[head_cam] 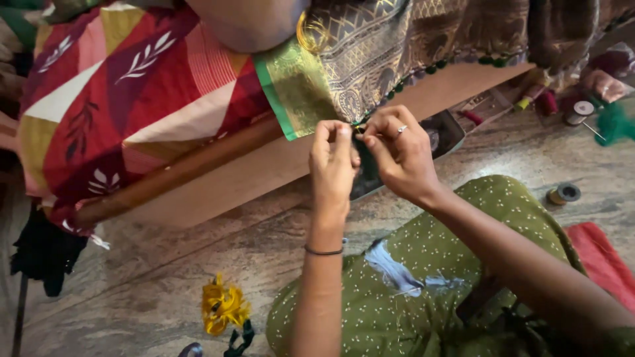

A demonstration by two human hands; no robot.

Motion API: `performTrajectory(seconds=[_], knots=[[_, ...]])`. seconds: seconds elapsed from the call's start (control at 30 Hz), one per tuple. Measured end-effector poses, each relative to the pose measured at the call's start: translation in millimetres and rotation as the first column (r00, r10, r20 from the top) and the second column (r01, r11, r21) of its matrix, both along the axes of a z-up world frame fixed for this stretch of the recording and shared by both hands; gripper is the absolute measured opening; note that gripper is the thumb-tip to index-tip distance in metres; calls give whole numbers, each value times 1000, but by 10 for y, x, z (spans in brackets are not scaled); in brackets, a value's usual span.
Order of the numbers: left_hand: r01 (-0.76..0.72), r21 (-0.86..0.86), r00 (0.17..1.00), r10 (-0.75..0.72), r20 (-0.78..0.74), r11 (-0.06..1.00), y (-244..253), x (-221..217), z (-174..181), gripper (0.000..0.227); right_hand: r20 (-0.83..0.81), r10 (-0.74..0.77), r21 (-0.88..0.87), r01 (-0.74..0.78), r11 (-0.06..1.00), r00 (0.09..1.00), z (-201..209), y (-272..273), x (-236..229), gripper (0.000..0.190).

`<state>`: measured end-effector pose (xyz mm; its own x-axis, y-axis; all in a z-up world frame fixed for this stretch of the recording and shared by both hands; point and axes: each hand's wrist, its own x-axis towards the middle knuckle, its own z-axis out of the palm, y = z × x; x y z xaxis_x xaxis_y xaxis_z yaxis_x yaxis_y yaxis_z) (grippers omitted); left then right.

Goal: Attaching decorative ribbons and beads to the border of a sari fabric.

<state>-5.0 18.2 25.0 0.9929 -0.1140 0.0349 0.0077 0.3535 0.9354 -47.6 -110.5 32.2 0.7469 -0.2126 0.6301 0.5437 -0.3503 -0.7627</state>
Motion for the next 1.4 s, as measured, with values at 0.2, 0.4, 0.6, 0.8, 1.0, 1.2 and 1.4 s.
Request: performTrajectory(seconds=[0.2, 0.4, 0.6, 0.8, 1.0, 1.2, 1.4], knots=[[-157, 349, 908, -3, 418, 924, 20, -45, 190, 13, -116, -15, -40, 10, 999, 993, 202, -110, 15, 3], [-432, 388, 774, 114, 623, 814, 14, -208, 420, 12, -67, 112, 8, -112, 994, 991, 184, -158, 179, 14], [-565, 467, 745, 179, 642, 680, -29, -294, 528, 9, 198, -125, -216, 167, 962, 972, 319, -90, 179, 14], [-858, 401, 430, 24, 903, 321, -55, -461, 688, 9, 362, -150, -449, 313, 837, 920, 449, -79, 112, 16], [-644, 434, 644, 141, 752, 630, -3, -321, 577, 5, 164, -107, -276, 150, 949, 981, 373, -88, 78, 9], [-425, 383, 819, 169, 548, 820, 4, -193, 486, 9, -110, 182, 190, -159, 969, 977, 196, -121, 95, 7], [-533, 441, 729, 128, 672, 722, 85, -102, 409, 7, 0, 413, 519, -353, 779, 911, 45, -130, 175, 2]])
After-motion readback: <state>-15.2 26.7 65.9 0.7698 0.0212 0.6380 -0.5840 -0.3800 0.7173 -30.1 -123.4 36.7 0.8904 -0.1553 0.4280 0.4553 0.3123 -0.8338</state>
